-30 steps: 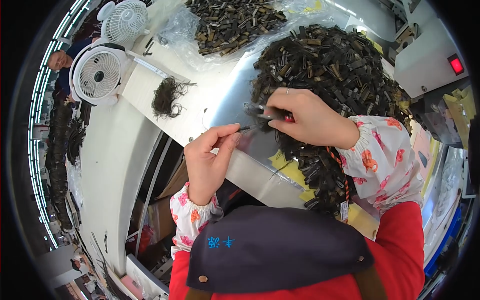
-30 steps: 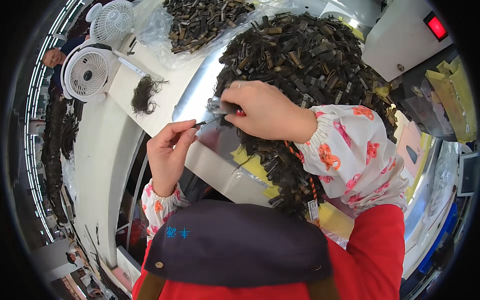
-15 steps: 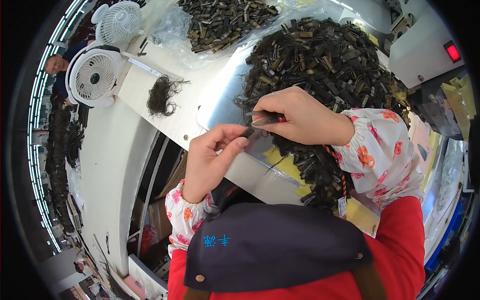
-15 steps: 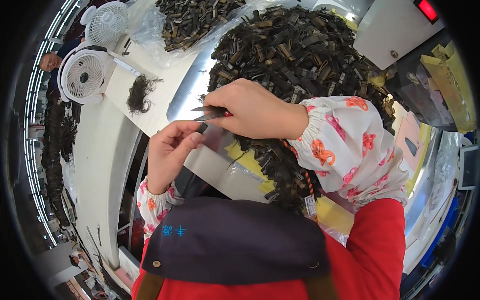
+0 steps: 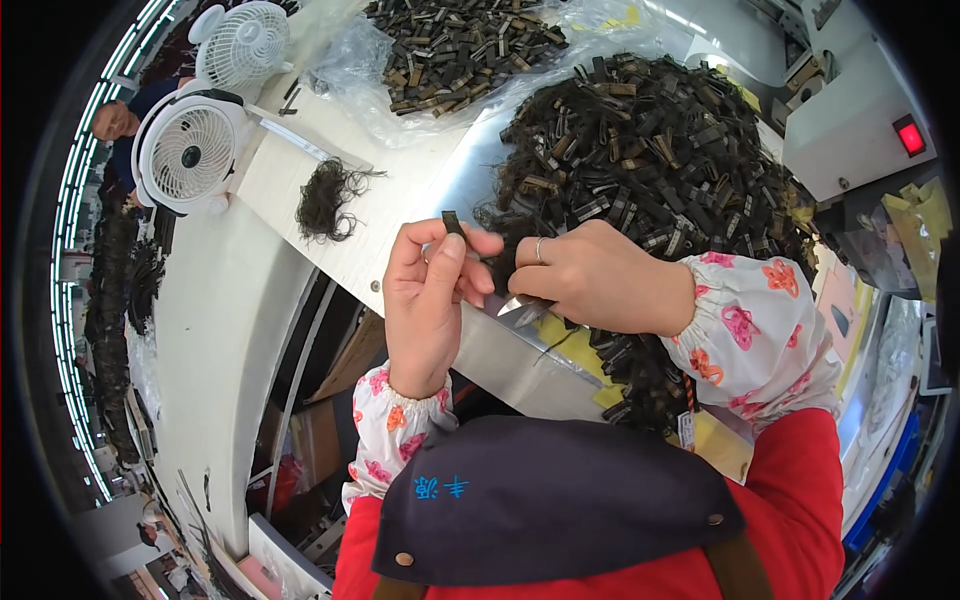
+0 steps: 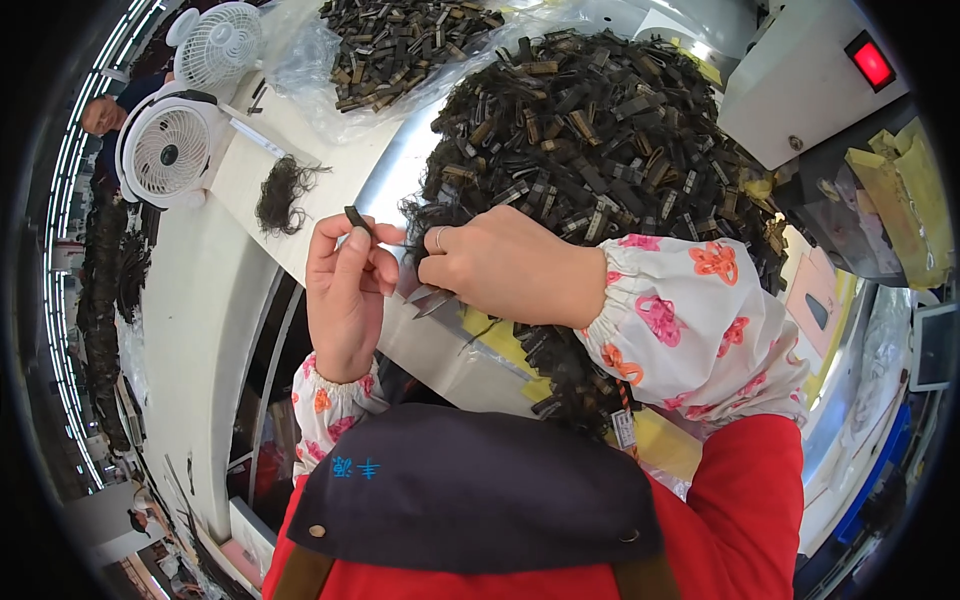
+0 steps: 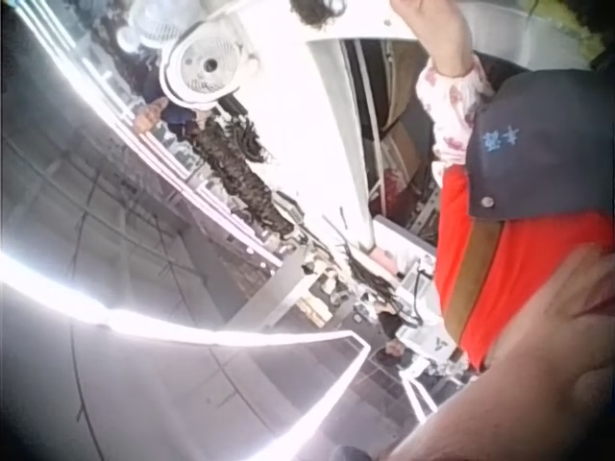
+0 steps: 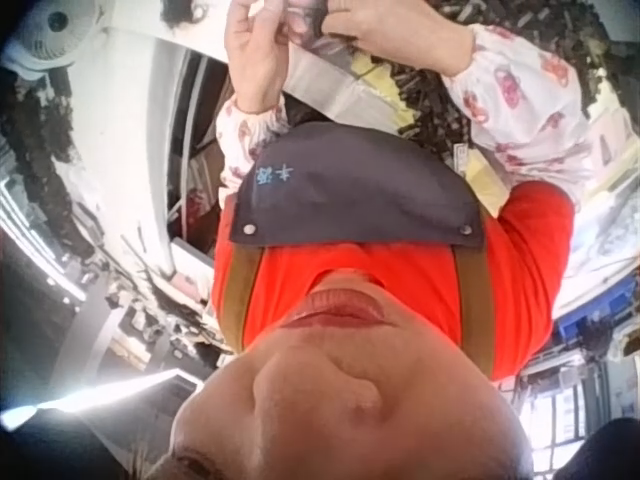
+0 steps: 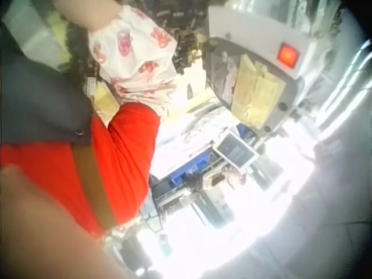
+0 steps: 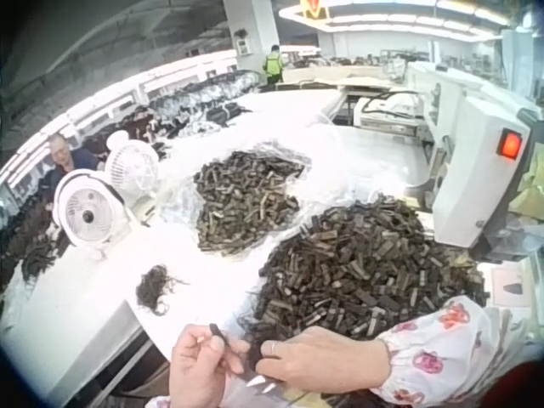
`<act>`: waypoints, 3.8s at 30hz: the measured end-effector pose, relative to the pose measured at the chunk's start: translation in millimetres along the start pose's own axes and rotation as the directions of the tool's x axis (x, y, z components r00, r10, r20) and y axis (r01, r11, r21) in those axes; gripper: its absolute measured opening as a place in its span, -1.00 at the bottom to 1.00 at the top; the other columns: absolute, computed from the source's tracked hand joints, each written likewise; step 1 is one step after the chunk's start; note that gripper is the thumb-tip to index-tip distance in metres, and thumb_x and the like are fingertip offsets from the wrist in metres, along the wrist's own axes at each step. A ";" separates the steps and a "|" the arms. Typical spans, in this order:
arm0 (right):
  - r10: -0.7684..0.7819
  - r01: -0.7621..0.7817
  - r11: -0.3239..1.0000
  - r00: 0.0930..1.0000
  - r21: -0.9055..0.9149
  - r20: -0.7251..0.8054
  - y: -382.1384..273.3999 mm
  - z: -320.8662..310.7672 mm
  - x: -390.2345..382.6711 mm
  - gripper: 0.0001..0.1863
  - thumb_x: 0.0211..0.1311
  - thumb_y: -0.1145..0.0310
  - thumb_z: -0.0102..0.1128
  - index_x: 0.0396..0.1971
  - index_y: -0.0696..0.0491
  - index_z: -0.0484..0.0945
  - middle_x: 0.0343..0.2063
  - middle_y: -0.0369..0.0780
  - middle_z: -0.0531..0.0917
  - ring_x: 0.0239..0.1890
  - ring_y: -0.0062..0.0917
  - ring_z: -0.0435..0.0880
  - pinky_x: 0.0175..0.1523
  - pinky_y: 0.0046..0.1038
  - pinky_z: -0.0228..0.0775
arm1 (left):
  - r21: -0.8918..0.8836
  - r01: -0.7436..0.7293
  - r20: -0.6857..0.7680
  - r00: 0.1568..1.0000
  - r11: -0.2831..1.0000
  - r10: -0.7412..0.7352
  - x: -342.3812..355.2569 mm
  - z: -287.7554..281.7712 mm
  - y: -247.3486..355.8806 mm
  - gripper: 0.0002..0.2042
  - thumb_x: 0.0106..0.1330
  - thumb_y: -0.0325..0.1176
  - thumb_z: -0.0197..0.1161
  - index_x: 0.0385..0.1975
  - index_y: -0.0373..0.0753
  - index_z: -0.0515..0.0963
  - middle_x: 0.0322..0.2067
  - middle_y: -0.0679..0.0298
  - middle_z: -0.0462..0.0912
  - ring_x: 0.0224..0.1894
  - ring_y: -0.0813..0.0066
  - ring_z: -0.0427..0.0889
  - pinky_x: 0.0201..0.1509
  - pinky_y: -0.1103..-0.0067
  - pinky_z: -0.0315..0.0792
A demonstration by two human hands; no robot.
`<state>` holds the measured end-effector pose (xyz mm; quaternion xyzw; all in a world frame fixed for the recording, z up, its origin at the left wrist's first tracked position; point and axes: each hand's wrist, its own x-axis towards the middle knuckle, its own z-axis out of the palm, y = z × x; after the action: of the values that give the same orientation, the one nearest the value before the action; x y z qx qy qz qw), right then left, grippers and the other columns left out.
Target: Trimming excess threads and sorting small leather parts at a workshop station.
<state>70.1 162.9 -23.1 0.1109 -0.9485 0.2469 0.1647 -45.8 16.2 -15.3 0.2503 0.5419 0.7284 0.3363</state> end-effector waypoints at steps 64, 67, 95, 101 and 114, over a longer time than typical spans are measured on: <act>-0.051 -0.080 0.908 0.953 -0.410 -0.299 -2.8 -10.0 3.5 -0.72 -0.12 0.42 0.09 -0.31 0.11 0.52 -0.55 -0.31 0.52 -0.54 -0.54 0.54 -0.49 -0.53 0.35 | 0.046 0.210 -0.052 0.977 0.977 -0.208 -2.0 10.0 -6.0 -0.93 0.27 -0.46 0.11 -0.32 -0.30 0.45 -0.66 0.46 0.41 -0.72 0.80 0.25 -0.68 0.80 0.09; -0.104 -0.061 0.912 0.922 -0.405 -0.373 -0.5 -8.2 5.5 -0.89 -0.10 0.39 0.09 -0.52 0.08 0.44 -0.62 -0.29 0.53 -0.60 -0.52 0.57 -0.53 -0.53 0.36 | 0.064 0.214 -0.071 0.975 0.975 -0.210 -3.1 15.1 -3.3 -0.93 0.26 -0.47 0.11 -0.32 -0.30 0.45 -0.65 0.47 0.40 -0.71 0.80 0.25 -0.67 0.81 0.09; 0.566 -0.298 0.713 0.778 0.635 -0.271 8.6 -29.2 11.4 -0.82 0.23 0.38 0.07 -0.39 0.21 0.49 -0.63 -0.33 0.50 -0.57 -0.75 0.42 -0.49 -0.66 0.24 | 0.811 -0.416 0.228 0.872 0.411 0.433 146.8 -13.5 48.3 -0.82 0.17 -0.44 0.17 -0.25 -0.36 0.51 -0.45 0.17 0.62 -0.40 0.50 0.60 -0.28 0.63 0.43; 0.631 -0.248 0.586 0.737 0.772 -0.242 21.6 -27.7 8.5 -0.71 0.37 0.24 -0.16 -0.22 0.13 0.47 -0.56 -0.39 0.47 -0.63 -0.83 0.27 -0.53 -0.74 0.15 | 0.787 -0.328 0.212 0.939 0.522 0.270 63.6 0.1 25.3 -0.87 0.18 -0.47 0.19 -0.36 -0.41 0.57 -0.50 0.23 0.61 -0.48 0.66 0.52 -0.34 0.69 0.39; 0.241 -0.149 0.844 0.963 0.515 -0.116 17.1 -11.3 2.9 -0.70 0.02 0.41 0.29 -0.21 0.12 0.52 -0.43 -0.31 0.57 -0.38 -0.66 0.50 -0.35 -0.62 0.30 | 0.570 -0.160 0.241 0.970 0.806 0.023 -2.1 -8.9 -10.5 -0.78 0.25 -0.45 0.13 -0.13 -0.34 0.47 -0.44 0.30 0.52 -0.49 0.65 0.45 -0.42 0.71 0.34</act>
<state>65.4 182.8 -20.2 0.0300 -0.8395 0.5090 0.1876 -48.6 11.1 -27.9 0.4473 0.6859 0.5089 0.2655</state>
